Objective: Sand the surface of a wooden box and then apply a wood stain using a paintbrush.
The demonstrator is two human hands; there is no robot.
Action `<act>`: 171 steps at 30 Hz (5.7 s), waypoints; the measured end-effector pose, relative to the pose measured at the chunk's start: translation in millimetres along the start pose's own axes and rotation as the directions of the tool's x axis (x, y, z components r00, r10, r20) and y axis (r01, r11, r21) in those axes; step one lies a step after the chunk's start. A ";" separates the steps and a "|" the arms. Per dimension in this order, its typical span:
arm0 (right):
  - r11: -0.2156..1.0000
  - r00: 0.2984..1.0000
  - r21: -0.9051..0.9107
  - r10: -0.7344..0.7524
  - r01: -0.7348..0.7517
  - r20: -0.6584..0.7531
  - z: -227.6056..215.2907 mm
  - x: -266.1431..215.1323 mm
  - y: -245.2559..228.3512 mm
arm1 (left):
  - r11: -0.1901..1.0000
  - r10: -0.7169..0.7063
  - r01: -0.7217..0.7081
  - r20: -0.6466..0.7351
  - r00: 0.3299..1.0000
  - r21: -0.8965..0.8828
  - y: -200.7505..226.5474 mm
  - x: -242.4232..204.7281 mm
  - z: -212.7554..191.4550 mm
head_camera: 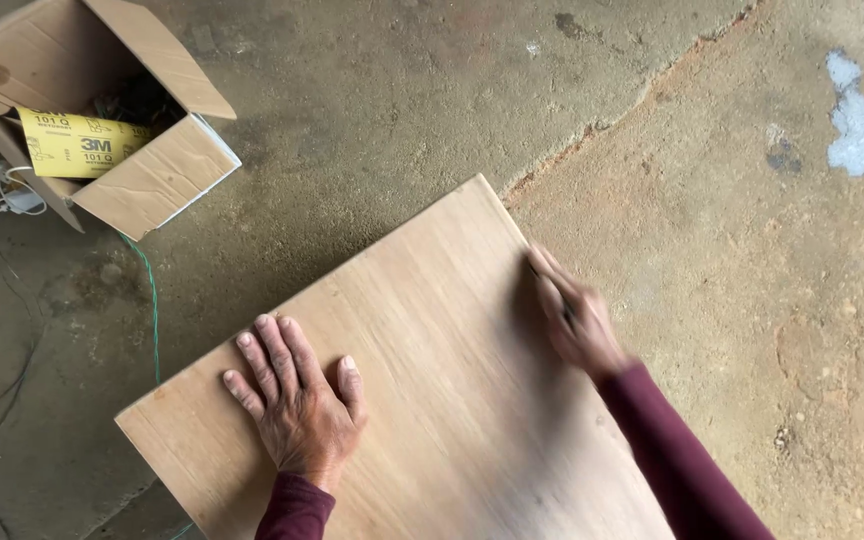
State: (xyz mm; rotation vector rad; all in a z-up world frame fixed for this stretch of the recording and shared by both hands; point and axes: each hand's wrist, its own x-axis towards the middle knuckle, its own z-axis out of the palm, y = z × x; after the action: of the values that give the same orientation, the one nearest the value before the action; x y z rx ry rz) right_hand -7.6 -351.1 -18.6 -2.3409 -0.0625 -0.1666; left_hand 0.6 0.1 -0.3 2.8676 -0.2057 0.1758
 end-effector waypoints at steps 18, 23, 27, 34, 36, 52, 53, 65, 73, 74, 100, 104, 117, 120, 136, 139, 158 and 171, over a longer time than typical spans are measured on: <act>0.982 0.997 -0.184 0.031 -0.042 -0.064 5.3 -39.5 -17.9 | 1.000 -0.002 0.003 0.025 1.000 -0.012 -1.2 1.4 1.1; 0.928 0.980 -0.357 0.038 -0.107 -0.194 39.9 26.1 -12.6 | 1.000 0.003 -0.003 0.025 1.000 -0.014 -1.3 1.1 1.6; 0.971 0.984 -0.238 -0.041 -0.002 -0.174 49.9 103.4 -17.4 | 1.000 0.000 0.000 0.003 1.000 0.006 0.9 3.3 -0.7; 0.972 0.996 -0.221 0.064 -0.075 -0.059 -5.4 -82.3 -12.6 | 1.000 -0.003 0.003 -0.001 1.000 -0.019 0.0 0.2 1.1; 0.963 0.992 -0.241 0.105 -0.120 -0.072 -3.9 -101.6 -8.0 | 1.000 -0.008 0.008 0.009 1.000 -0.016 -1.6 2.1 2.1; 0.913 0.947 -0.259 0.283 -0.313 -0.150 -22.6 -208.9 -15.3 | 0.999 -0.011 0.016 0.095 0.995 -0.047 1.1 -0.1 -5.3; 0.913 0.947 -0.257 0.290 -0.318 -0.142 -17.8 -202.8 -15.3 | 0.999 -0.014 0.019 0.104 0.994 -0.043 1.3 -4.8 -5.3; 0.966 0.989 -0.254 0.011 -0.050 -0.150 4.4 -81.7 -18.3 | 0.999 -0.005 0.008 0.062 0.998 -0.045 1.2 3.2 -2.7; 0.881 0.964 -0.424 0.114 -0.209 -0.238 26.0 -121.0 -2.9 | 1.000 -0.016 0.016 0.066 0.998 0.001 0.0 -1.9 0.4; 0.882 0.962 -0.420 0.116 -0.214 -0.246 41.6 -79.6 -2.7 | 1.000 -0.008 0.008 0.064 0.998 0.004 -1.5 -1.1 0.5; 0.965 0.984 -0.263 -0.040 -0.007 -0.172 26.9 -4.8 -35.5 | 1.000 0.029 -0.029 0.032 0.999 0.010 -5.6 -1.5 1.1; 0.917 0.970 -0.329 0.183 -0.227 -0.159 1.4 -157.2 -28.9 | 0.999 0.035 -0.035 0.038 0.999 0.013 -6.4 -1.2 1.9; 0.888 0.961 -0.398 0.144 -0.230 -0.234 -2.1 -189.2 -22.4 | 0.997 0.076 -0.075 0.035 0.997 -0.013 2.1 -3.1 -5.7; 0.840 0.952 -0.454 0.225 -0.298 -0.209 -19.9 -278.0 -20.1 | 0.998 0.063 -0.063 0.044 0.997 -0.008 1.5 -5.7 -5.3; 0.901 0.935 -0.293 0.249 -0.319 -0.252 -16.5 -335.8 15.9 | 0.994 -0.112 0.111 0.103 0.988 0.021 27.9 -9.2 -3.1; 0.841 0.869 -0.266 0.392 -0.472 -0.300 -24.4 -392.6 19.5 | 0.998 -0.058 0.054 0.175 0.983 0.029 66.4 -16.3 14.2; 0.771 0.816 -0.317 0.423 -0.553 -0.393 -23.3 -408.1 3.5 | 0.975 0.216 -0.220 0.152 0.964 0.010 104.7 -22.9 19.2; 0.837 0.869 -0.287 0.370 -0.465 -0.327 -56.8 -496.9 25.4 | 0.997 0.070 -0.076 0.226 0.972 0.019 147.0 -39.8 6.2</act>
State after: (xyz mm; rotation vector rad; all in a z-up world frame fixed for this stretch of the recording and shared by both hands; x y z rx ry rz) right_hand -503.0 -406.8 -66.4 -2.6032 0.6679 -0.2809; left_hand -60.7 -137.1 24.8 2.9054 -0.3552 -0.1363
